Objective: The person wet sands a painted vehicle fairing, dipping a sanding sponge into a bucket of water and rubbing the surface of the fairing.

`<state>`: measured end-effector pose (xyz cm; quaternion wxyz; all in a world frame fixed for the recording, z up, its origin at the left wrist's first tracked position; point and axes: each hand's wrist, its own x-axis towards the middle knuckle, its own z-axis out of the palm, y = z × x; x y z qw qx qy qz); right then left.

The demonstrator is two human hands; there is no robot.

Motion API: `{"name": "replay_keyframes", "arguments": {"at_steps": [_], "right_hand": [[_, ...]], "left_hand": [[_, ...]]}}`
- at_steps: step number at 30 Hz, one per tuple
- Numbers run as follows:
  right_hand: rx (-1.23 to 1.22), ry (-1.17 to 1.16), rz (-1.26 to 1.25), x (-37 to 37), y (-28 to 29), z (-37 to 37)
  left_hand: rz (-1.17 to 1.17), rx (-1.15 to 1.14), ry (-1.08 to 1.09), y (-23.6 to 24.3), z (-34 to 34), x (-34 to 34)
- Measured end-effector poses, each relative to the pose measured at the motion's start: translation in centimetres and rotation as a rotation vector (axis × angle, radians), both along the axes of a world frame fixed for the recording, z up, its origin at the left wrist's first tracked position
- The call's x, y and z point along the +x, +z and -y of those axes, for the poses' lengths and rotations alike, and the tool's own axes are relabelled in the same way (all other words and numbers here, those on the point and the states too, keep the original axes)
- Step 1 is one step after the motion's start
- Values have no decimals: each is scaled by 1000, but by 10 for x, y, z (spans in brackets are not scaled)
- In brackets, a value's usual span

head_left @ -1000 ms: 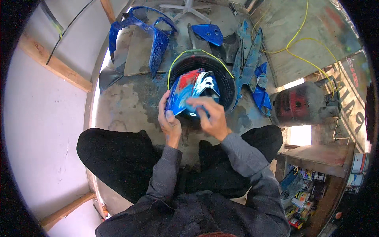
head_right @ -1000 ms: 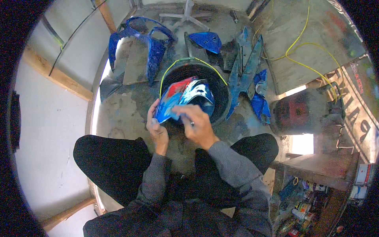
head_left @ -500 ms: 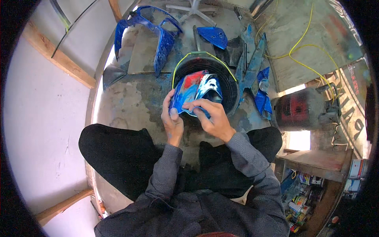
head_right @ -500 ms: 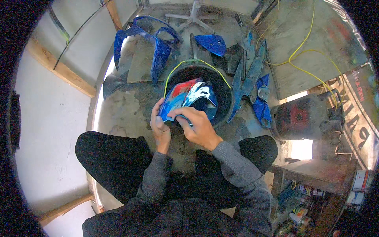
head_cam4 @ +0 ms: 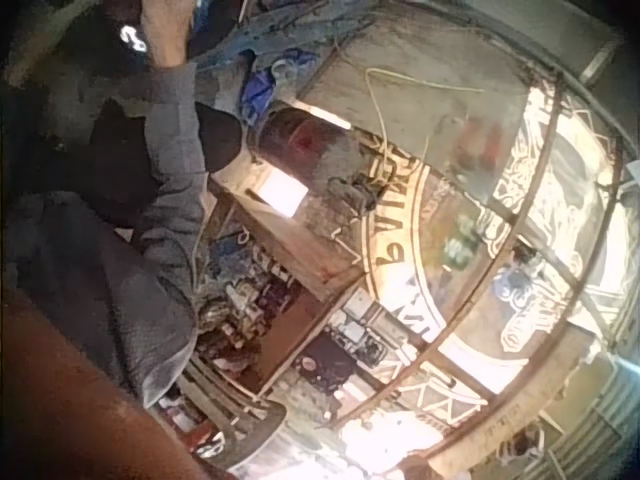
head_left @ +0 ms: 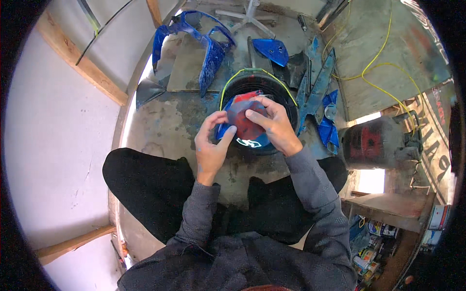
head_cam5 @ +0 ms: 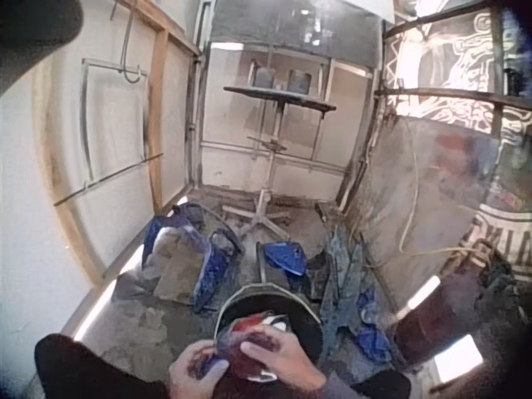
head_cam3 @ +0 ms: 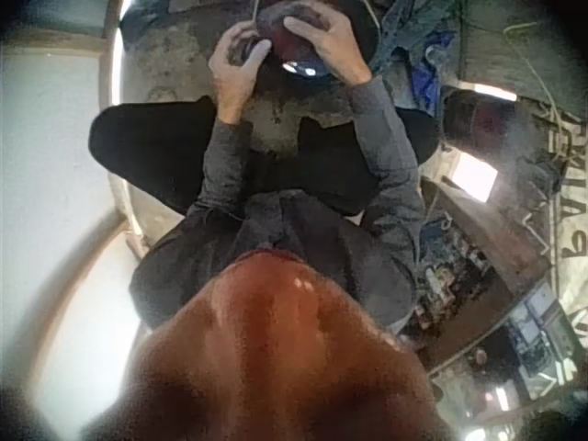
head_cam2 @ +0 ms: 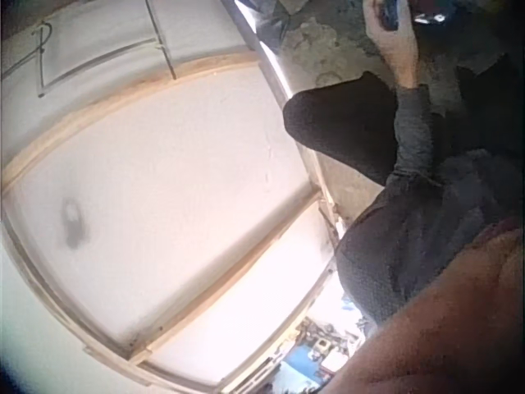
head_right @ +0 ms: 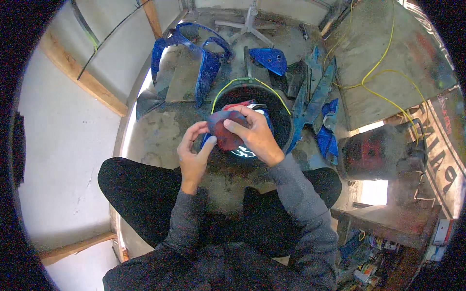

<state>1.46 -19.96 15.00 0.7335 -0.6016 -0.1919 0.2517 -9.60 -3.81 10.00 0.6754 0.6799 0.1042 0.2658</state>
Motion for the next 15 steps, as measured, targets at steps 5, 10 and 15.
{"name": "replay_keyframes", "arguments": {"at_steps": [5, 10, 15], "right_hand": [[-195, -79, 263, 22, -11, 20], [-135, -138, 40, 34, -9, 56], [-148, 84, 190, 18, -4, 46]], "left_hand": [[-17, 15, -90, -8, -7, 1], [-34, 175, 16, -9, -10, 3], [14, 391, -66, 11, 10, 0]]}}
